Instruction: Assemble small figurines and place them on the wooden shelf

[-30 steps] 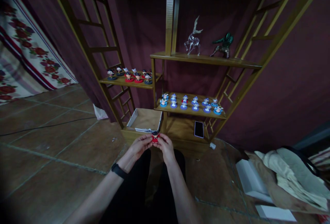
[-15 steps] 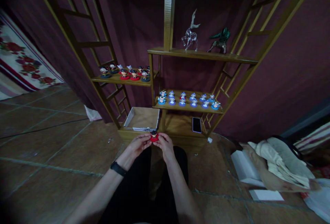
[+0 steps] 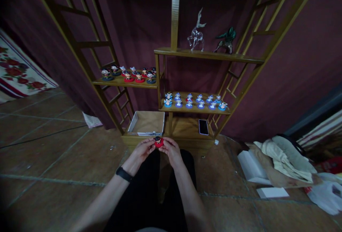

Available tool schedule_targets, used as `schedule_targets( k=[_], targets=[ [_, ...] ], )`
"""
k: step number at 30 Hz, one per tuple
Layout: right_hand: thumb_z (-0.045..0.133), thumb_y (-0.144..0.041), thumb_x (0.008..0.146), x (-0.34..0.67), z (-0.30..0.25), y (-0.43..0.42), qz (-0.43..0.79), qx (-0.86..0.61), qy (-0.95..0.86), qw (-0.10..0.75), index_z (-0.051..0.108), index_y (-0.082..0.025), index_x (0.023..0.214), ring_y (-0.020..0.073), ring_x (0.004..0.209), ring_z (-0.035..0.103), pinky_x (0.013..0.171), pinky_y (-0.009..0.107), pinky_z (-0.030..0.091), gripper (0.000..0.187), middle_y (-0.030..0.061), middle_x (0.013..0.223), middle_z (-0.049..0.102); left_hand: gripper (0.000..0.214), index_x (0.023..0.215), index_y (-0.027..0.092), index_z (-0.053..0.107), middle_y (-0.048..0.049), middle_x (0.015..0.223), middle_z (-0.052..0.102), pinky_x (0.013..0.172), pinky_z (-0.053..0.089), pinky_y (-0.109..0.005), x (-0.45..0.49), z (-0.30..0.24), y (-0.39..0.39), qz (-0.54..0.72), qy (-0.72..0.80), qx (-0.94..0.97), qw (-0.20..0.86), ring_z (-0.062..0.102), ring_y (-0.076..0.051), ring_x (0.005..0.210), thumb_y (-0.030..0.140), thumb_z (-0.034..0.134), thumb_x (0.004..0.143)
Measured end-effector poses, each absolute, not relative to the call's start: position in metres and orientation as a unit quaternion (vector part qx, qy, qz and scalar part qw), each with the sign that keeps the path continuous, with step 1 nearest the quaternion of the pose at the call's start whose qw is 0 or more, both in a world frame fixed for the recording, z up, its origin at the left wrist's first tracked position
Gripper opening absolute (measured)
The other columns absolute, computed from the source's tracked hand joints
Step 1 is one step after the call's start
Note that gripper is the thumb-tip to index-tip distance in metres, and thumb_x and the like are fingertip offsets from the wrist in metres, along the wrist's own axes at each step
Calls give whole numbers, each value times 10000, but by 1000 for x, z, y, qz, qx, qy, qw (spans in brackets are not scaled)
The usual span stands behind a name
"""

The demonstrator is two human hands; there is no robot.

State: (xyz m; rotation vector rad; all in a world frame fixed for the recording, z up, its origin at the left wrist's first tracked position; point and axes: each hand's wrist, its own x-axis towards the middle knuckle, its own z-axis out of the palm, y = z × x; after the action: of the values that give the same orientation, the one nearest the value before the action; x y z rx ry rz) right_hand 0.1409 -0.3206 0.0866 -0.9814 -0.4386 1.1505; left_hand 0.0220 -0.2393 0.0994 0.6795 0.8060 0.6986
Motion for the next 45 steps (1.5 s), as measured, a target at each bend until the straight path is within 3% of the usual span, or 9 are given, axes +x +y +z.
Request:
schedule_targets(
  k=[5,12,17,24,30,36,45],
  targets=[
    [722,-371,604,132,85,-311,518,-451,-190,702,636,-176,888,155,679,647,659,307,523,355,51,824,697,186,822,109,633,-57,742,672,590,516,-178,8,96,-234,319,370,306,817,629,-95,613,-5,618,676],
    [725,-297,611,119,87,-301,557,-426,-220,678,635,-197,948,165,808,638,765,320,497,362,43,927,677,126,756,111,604,-36,697,658,601,518,-187,-5,90,-227,354,376,272,812,627,-96,610,12,623,681],
    [725,-263,604,114,84,-295,560,-418,-222,680,638,-203,949,159,817,627,808,334,475,360,24,884,668,164,798,117,613,-42,742,665,660,515,-201,-11,90,-226,347,362,285,817,630,-96,650,26,646,665],
    [731,-282,588,110,77,-289,560,-416,-233,678,627,-215,952,159,814,622,782,328,478,384,24,897,668,336,851,135,607,-21,755,670,698,494,-210,-16,90,-235,370,349,317,801,631,-103,684,0,715,563],
    [702,-326,631,106,63,-289,564,-420,-213,679,617,-196,915,164,786,631,753,336,499,324,43,883,676,379,933,120,624,-69,838,684,695,481,-213,-22,82,-234,358,340,341,800,636,-120,719,41,726,576],
    [734,-307,589,108,48,-285,550,-429,-190,691,608,-191,846,171,768,640,730,342,517,309,29,851,673,422,981,122,621,-71,836,684,680,480,-210,-21,75,-231,359,341,338,801,631,-112,698,44,727,580],
    [713,-325,617,111,45,-278,541,-435,-198,692,602,-198,828,161,745,641,724,331,515,270,19,816,671,249,903,121,638,-68,800,679,622,499,-198,-16,59,-220,347,360,295,814,624,-101,646,64,665,662]
  ],
)
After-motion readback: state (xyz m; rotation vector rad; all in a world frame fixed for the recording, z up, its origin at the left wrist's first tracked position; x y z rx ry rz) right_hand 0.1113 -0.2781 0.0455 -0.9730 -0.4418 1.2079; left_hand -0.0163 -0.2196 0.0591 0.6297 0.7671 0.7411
